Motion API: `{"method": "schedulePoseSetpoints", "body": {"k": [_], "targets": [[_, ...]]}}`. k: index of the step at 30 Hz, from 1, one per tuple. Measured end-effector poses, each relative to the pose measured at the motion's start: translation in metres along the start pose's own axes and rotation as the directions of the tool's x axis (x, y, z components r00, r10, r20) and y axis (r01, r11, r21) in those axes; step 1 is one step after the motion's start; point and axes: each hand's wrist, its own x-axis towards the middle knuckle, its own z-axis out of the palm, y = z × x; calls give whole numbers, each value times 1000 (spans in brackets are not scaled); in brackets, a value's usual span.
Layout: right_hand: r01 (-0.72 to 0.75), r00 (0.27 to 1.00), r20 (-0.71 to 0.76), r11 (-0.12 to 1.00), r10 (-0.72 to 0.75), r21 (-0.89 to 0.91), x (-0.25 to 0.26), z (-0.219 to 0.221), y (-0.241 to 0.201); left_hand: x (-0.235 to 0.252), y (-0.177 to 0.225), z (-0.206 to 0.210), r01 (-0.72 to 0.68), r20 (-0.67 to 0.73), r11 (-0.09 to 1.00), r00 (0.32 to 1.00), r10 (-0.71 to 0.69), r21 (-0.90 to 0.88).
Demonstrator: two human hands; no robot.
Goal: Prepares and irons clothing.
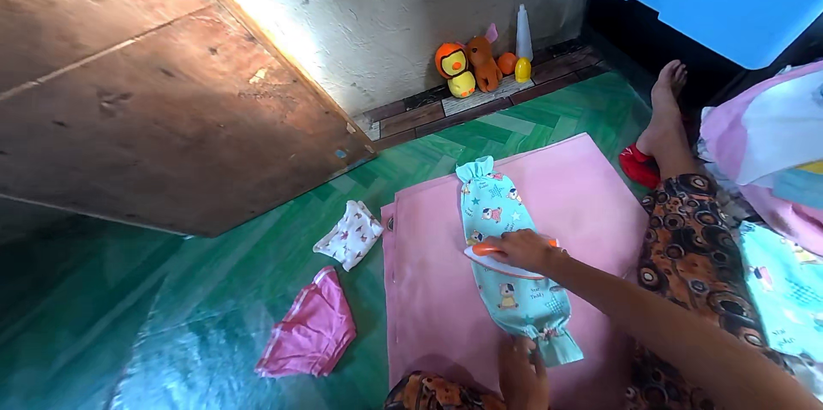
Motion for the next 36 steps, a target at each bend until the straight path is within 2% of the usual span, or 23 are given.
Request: {"method": "schedulePoseSetpoints", "body": {"k": [2,4,6,10,15,21,26,31,36], "targets": [[-14,1000,7,999,13,32,-10,5,1,-1,2,2,-82,-150,996,985,84,18],[16,1000,24,1000,-17,25,-26,13,6,2,0,7,-205,-302,978,931,206,38],[64,997,37,998,-64,2,-45,20,15,6,-4,11,-276,-349,959,894,280,62],[91,994,68,995,-88,-48,-70,22,23,6,-5,15,-248,-249,965,932,262,88],[69,996,58,995,-65,-69,-52,18,7,6,-2,17,-206,-137,972,966,221,115],[17,997,69,999,-15,-36,-9,6,-17,6,-4,16,-188,-123,975,971,202,121],[16,1000,17,1000,-15,-23,4,8,-18,7,-7,20,-200,-139,973,967,215,115],[14,1000,9,1000,-14,7,-6,10,-11,7,-5,16,-173,-107,979,977,185,110],[-13,1000,18,1000,13,-19,-43,14,10,7,-4,15,-166,-75,979,982,175,116]]}}
